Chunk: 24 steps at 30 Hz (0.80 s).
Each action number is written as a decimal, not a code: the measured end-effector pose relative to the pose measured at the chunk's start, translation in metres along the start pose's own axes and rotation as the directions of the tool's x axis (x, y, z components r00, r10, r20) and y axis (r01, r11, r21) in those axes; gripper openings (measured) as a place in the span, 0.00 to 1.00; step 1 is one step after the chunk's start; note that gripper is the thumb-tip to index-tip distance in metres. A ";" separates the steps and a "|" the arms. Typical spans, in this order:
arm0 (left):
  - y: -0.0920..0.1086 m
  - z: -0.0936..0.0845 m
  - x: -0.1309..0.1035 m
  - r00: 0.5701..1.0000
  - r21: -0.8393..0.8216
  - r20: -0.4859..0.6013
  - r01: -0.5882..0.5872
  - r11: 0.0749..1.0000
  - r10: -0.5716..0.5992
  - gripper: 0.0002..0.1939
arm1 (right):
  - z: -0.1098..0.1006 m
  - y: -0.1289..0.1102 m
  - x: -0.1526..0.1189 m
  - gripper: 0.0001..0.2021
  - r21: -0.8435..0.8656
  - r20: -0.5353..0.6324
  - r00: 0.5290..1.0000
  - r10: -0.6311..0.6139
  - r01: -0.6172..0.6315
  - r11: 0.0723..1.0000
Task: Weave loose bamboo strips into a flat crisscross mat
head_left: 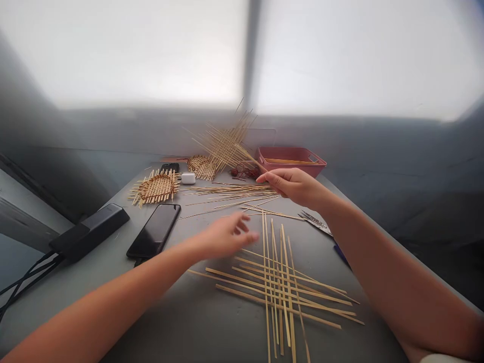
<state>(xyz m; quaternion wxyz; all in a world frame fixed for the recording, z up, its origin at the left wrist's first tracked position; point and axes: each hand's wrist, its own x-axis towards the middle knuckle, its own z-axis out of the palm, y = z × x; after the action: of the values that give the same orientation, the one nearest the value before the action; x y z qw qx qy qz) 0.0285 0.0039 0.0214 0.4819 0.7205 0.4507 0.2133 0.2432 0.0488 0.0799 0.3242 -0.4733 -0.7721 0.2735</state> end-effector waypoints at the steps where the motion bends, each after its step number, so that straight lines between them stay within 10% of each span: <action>1: -0.003 0.004 -0.002 0.997 0.142 0.082 -0.013 0.990 0.001 0.30 | -0.002 0.001 0.000 0.23 0.024 0.003 1.000 0.004 -0.004 1.000; 13: -0.010 -0.006 -0.025 0.977 0.401 0.177 0.042 0.915 -0.122 0.17 | -0.008 0.025 -0.011 0.17 -0.143 -0.014 0.997 -0.071 0.068 0.987; 24: -0.019 -0.057 -0.013 0.848 0.043 0.496 0.189 0.981 -0.186 0.20 | -0.014 0.029 -0.013 0.20 0.094 0.252 0.968 -0.009 -0.015 0.995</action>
<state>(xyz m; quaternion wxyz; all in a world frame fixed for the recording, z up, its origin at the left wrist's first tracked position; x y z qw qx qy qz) -0.0287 0.0236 0.0310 0.6028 0.7019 0.3785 -0.0260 0.2738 0.0499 0.0646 0.2453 -0.4201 -0.7924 0.3681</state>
